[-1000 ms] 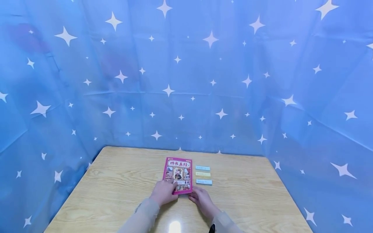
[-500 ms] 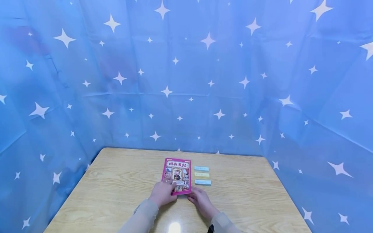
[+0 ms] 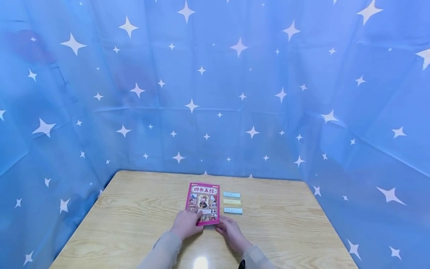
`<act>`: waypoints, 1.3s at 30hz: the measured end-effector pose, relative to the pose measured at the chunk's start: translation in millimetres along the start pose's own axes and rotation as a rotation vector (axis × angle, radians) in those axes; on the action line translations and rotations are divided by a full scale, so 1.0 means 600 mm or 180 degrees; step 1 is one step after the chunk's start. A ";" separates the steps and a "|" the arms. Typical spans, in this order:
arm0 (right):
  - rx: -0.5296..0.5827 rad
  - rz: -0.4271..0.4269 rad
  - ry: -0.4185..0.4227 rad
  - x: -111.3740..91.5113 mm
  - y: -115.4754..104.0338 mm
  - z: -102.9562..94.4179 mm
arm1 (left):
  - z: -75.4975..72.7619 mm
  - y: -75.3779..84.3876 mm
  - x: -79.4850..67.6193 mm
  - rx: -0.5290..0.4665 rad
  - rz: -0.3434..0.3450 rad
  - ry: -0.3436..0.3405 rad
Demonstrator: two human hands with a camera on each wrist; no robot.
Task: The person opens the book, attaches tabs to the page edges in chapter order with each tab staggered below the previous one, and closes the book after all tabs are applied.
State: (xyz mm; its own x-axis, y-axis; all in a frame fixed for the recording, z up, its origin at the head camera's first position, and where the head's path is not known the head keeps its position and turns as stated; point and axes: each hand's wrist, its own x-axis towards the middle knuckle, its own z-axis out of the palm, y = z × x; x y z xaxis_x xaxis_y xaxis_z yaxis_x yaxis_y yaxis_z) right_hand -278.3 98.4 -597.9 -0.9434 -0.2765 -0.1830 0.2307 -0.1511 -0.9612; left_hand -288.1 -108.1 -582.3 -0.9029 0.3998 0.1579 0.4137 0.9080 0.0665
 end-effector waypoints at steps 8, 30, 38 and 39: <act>-0.0041 0.0080 -0.0009 0.002 -0.006 0.001 | -0.011 0.002 0.005 0.0127 0.0041 -0.0058; -0.0010 -0.0007 -0.0112 0.001 0.002 0.002 | -0.017 0.014 0.010 0.0436 0.0778 0.0608; -0.0025 -0.0045 -0.0174 0.000 0.000 0.001 | -0.026 0.016 0.014 0.0513 0.1057 0.0831; -0.0027 -0.0058 -0.0180 0.000 0.001 0.001 | -0.027 0.016 0.015 0.0514 0.1094 0.0858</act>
State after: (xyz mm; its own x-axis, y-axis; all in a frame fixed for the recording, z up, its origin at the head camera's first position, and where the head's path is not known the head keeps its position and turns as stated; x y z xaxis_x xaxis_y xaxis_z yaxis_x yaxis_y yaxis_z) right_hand -278.1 97.7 -598.2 -0.9324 -0.3270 -0.1538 0.2115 -0.1486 -0.9660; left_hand -290.4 -97.5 -564.2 -0.6452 0.6534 0.3959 0.6407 0.7451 -0.1854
